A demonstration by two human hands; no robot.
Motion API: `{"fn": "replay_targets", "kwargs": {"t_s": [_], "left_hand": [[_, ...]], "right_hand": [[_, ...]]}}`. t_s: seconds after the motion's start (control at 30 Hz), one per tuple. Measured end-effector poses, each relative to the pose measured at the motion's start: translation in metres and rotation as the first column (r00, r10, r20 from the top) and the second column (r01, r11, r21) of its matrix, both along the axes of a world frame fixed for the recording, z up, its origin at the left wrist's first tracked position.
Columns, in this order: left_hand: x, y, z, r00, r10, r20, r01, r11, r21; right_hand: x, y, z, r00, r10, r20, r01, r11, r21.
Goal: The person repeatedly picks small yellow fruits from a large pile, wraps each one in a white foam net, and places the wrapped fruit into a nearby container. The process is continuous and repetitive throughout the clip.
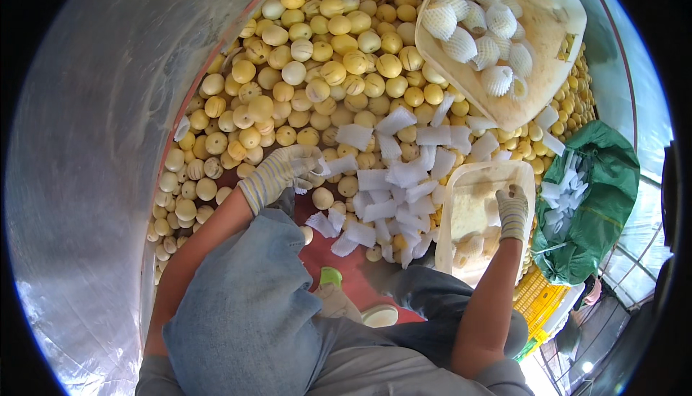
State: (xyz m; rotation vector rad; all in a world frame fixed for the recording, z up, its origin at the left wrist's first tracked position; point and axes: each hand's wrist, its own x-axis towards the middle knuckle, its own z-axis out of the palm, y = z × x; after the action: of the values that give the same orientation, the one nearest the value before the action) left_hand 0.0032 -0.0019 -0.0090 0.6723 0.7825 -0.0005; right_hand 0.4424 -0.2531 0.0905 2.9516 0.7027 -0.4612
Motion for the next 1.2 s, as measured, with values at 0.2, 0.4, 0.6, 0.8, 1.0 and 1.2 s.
{"fn": "replay_targets", "kwargs": {"t_s": [0.2, 0.4, 0.6, 0.8, 1.0, 1.2], "left_hand": [[-0.005, -0.003, -0.006, 0.999, 0.046, 0.024, -0.045, 0.998, -0.047], [0.002, -0.001, -0.009, 0.998, 0.057, -0.002, -0.057, 0.997, 0.043], [0.008, 0.004, 0.001, 0.974, 0.214, 0.075, -0.223, 0.965, 0.139], [0.015, 0.008, 0.008, 0.979, 0.169, 0.110, -0.191, 0.953, 0.235], [0.006, 0.003, 0.007, 0.982, 0.132, 0.137, -0.162, 0.957, 0.239], [0.007, 0.008, -0.002, 0.999, 0.008, -0.031, 0.004, 0.928, 0.373]], "right_hand": [[-0.113, 0.128, -0.043, 0.887, 0.460, 0.023, -0.397, 0.739, 0.543], [-0.151, 0.181, -0.083, 0.809, 0.584, 0.069, -0.586, 0.788, 0.189], [-0.218, 0.159, -0.049, 0.867, 0.389, -0.311, -0.130, 0.779, 0.613], [-0.287, 0.156, -0.035, 0.569, 0.432, -0.700, 0.254, 0.717, 0.649], [-0.285, 0.157, -0.035, 0.289, 0.418, -0.861, 0.482, 0.714, 0.508], [-0.275, 0.150, -0.051, 0.542, 0.402, -0.738, 0.195, 0.795, 0.575]]}}
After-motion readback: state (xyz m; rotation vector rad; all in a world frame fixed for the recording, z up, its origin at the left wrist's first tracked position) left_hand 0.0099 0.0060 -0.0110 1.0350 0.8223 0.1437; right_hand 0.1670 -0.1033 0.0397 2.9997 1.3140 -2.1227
